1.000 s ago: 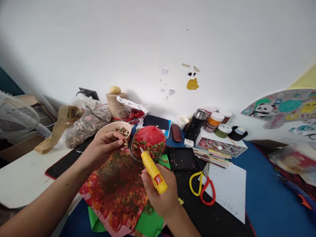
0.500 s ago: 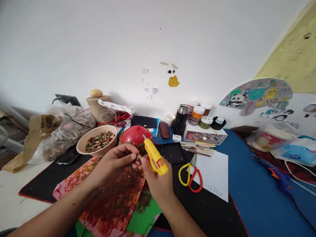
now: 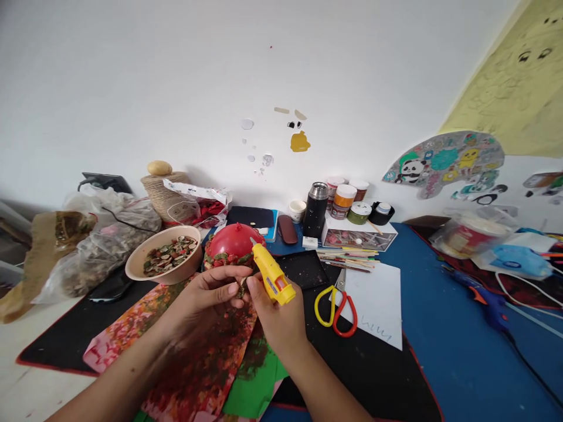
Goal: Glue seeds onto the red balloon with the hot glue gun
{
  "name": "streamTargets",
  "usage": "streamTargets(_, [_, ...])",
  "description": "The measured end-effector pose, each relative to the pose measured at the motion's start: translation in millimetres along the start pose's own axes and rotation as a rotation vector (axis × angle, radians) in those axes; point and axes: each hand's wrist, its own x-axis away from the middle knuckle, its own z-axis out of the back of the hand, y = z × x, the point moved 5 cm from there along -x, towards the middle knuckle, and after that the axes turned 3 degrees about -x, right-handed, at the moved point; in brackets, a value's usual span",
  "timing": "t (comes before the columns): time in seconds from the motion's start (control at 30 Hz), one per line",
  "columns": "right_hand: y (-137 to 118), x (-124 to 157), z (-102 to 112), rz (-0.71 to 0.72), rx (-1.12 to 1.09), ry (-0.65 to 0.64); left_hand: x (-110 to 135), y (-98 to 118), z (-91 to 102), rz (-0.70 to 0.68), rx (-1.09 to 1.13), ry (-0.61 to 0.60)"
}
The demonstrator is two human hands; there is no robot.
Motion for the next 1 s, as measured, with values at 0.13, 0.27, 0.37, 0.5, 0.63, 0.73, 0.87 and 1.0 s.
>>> streamTargets(0.13, [8.5, 1.9, -1.2, -0.028, 0.053, -0.011, 1.9, -0.8, 1.0, -0.017, -0.058, 0.005])
streamTargets(0.27, [8.9, 0.8, -0.3, -0.029, 0.050, -0.012, 1.1, -1.3, 0.5, -0.046, -0.048, 0.008])
streamTargets(0.37, [6.2, 0.1, 0.3, -0.030, 0.027, -0.020, 0.1, -1.2, 4.3, -0.060, -0.002, 0.038])
streamTargets(0.5, [2.5, 1.4, -2.4, -0.007, 0.013, -0.062, -1.1, 3.6, 10.6, -0.109, 0.011, 0.066])
streamTargets(0.63, [0.3, 3.6, -4.3, 0.015, -0.011, -0.082, -1.4, 10.7, 14.8, -0.193, -0.019, 0.090])
streamTargets(0.73, [-1.3, 4.3, -4.3, 0.005, -0.020, -0.096, -1.9, 14.2, 18.3, -0.242, -0.060, 0.131])
streamTargets(0.87, [-2.3, 5.1, -4.5, -0.005, -0.026, -0.117, -2.9, 18.5, 21.8, -0.304, -0.114, 0.176])
streamTargets(1.0, [3.3, 7.8, -7.5, -0.030, -0.038, -0.146, -2.8, 21.4, 24.3, -0.341, -0.174, 0.209])
